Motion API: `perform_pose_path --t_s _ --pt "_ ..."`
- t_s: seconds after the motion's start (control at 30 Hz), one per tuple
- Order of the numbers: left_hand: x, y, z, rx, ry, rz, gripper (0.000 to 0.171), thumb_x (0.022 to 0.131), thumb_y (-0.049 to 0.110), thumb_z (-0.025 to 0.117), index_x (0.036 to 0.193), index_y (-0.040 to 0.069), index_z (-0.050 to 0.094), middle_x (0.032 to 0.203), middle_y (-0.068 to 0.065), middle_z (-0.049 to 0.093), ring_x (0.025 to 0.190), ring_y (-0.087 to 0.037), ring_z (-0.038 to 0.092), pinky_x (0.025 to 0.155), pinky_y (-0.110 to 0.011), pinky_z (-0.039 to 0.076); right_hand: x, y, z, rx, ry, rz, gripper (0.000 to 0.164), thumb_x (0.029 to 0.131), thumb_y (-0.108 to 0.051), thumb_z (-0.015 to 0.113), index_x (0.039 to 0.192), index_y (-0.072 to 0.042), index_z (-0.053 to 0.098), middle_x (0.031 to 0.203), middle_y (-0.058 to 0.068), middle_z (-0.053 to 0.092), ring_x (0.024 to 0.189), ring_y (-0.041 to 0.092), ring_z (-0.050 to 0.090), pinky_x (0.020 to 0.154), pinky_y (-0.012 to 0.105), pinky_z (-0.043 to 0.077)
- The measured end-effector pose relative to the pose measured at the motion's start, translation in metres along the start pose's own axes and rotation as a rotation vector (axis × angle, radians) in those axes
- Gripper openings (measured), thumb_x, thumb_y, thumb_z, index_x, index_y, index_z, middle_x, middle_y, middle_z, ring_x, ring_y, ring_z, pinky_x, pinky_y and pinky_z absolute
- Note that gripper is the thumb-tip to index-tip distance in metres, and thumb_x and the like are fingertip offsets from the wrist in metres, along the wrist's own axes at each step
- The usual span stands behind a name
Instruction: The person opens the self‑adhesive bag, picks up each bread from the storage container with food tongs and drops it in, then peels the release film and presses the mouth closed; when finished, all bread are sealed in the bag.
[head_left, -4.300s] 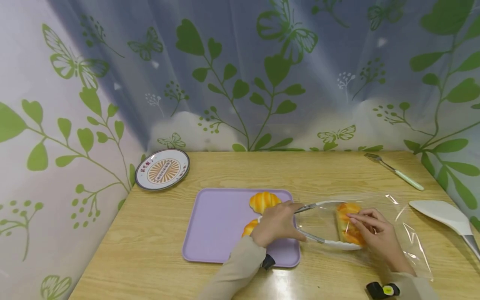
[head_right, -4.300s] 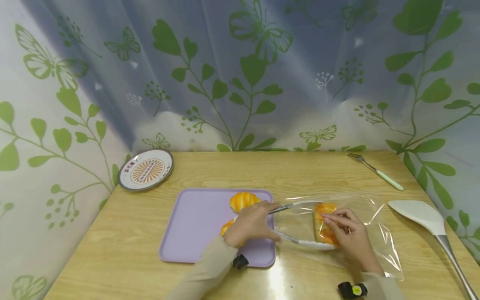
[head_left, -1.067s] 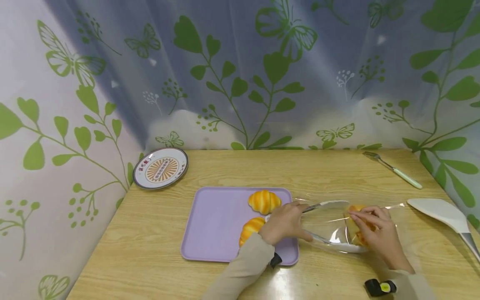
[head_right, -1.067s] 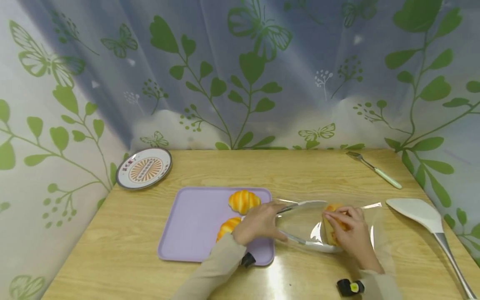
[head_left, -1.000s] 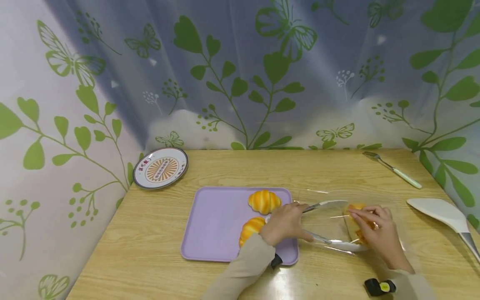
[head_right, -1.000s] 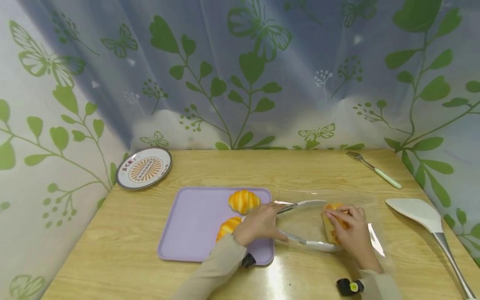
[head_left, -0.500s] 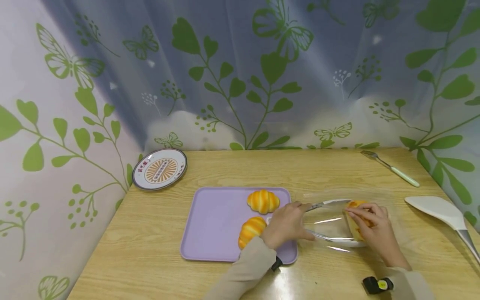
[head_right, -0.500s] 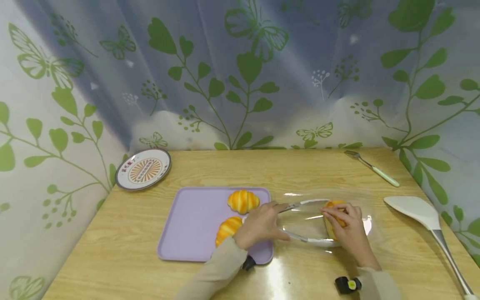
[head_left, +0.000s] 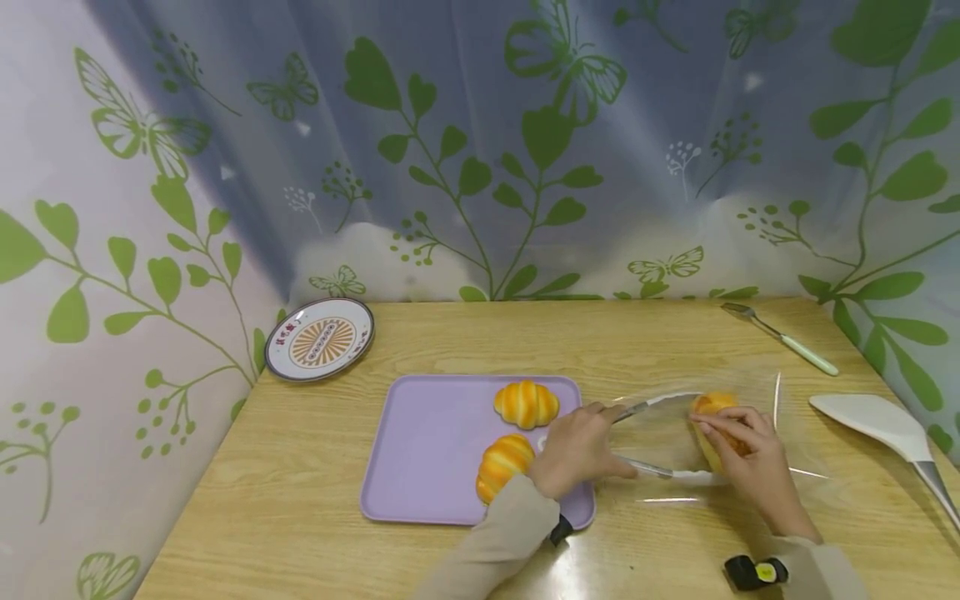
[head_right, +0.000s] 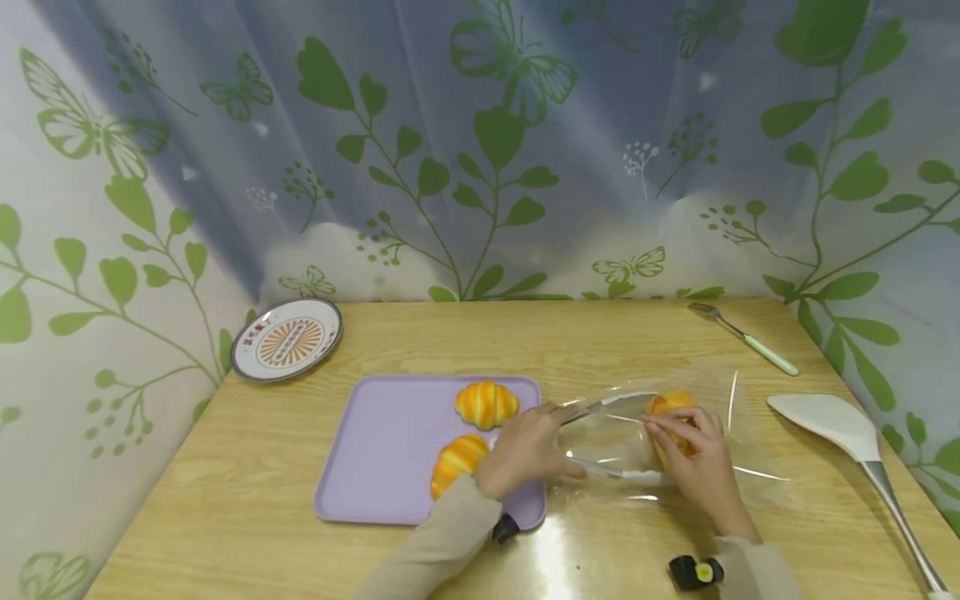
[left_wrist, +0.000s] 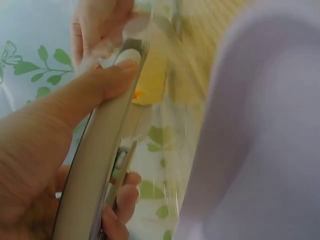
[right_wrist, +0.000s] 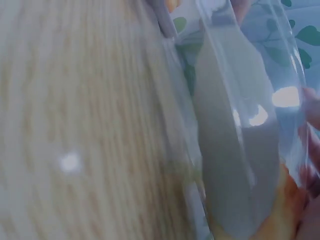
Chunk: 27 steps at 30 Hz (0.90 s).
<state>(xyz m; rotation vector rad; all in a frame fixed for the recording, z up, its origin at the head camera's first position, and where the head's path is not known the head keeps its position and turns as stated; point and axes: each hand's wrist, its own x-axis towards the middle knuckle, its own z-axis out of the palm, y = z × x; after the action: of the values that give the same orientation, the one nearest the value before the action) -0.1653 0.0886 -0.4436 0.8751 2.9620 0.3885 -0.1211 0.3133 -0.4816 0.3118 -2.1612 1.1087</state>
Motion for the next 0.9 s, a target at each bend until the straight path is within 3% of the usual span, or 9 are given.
perform_pose_path --t_s 0.17,0.37,0.47,0.7,0.9 --pt "-0.001 0.0059 0.003 -0.038 0.033 -0.029 0.081 0.065 0.058 0.083 0.135 0.023 0.058 0.106 0.004 0.068 0.085 -0.007 0.063 0.06 -0.018 0.046 0.001 -0.004 0.0027 -0.025 0.059 0.044 0.022 0.078 0.018 0.068 0.096 0.005 0.074 0.101 -0.027 0.051 0.098 -0.005 0.043 0.071 0.006 0.033" --pt "-0.0024 0.008 0.0004 0.024 0.037 -0.001 0.081 0.065 0.057 0.084 0.133 0.025 0.058 0.105 0.008 0.067 0.088 -0.007 0.063 0.058 -0.018 0.045 0.0036 -0.0054 0.0049 -0.067 0.075 -0.046 0.024 0.072 0.02 0.071 0.091 0.008 0.073 0.096 -0.013 0.056 0.1 -0.008 0.042 0.082 0.009 0.029" --pt "-0.0024 0.0066 -0.0028 0.067 0.024 0.025 0.082 0.066 0.058 0.083 0.135 0.025 0.056 0.11 0.009 0.067 0.094 -0.006 0.062 0.058 -0.017 0.046 0.0044 -0.0047 0.0045 -0.09 0.086 -0.075 0.025 0.069 0.02 0.072 0.09 0.007 0.074 0.091 -0.005 0.058 0.095 -0.007 0.041 0.078 0.011 0.027" --pt "-0.0022 0.0037 -0.0057 0.02 0.01 0.021 0.082 0.064 0.062 0.082 0.135 0.027 0.058 0.111 0.008 0.068 0.093 -0.005 0.063 0.06 -0.015 0.045 0.0024 -0.0027 0.0031 -0.059 0.08 -0.065 0.025 0.07 0.019 0.073 0.091 0.005 0.074 0.096 -0.02 0.056 0.086 -0.001 0.039 0.07 0.014 0.026" --pt "-0.0032 0.0036 -0.0012 -0.038 0.03 0.003 0.082 0.063 0.063 0.082 0.133 0.028 0.059 0.102 0.009 0.068 0.082 -0.002 0.059 0.06 -0.014 0.042 0.0003 0.0012 0.0053 -0.042 0.105 -0.065 0.022 0.071 0.017 0.074 0.091 0.007 0.074 0.096 -0.022 0.057 0.09 -0.003 0.041 0.073 0.013 0.026"
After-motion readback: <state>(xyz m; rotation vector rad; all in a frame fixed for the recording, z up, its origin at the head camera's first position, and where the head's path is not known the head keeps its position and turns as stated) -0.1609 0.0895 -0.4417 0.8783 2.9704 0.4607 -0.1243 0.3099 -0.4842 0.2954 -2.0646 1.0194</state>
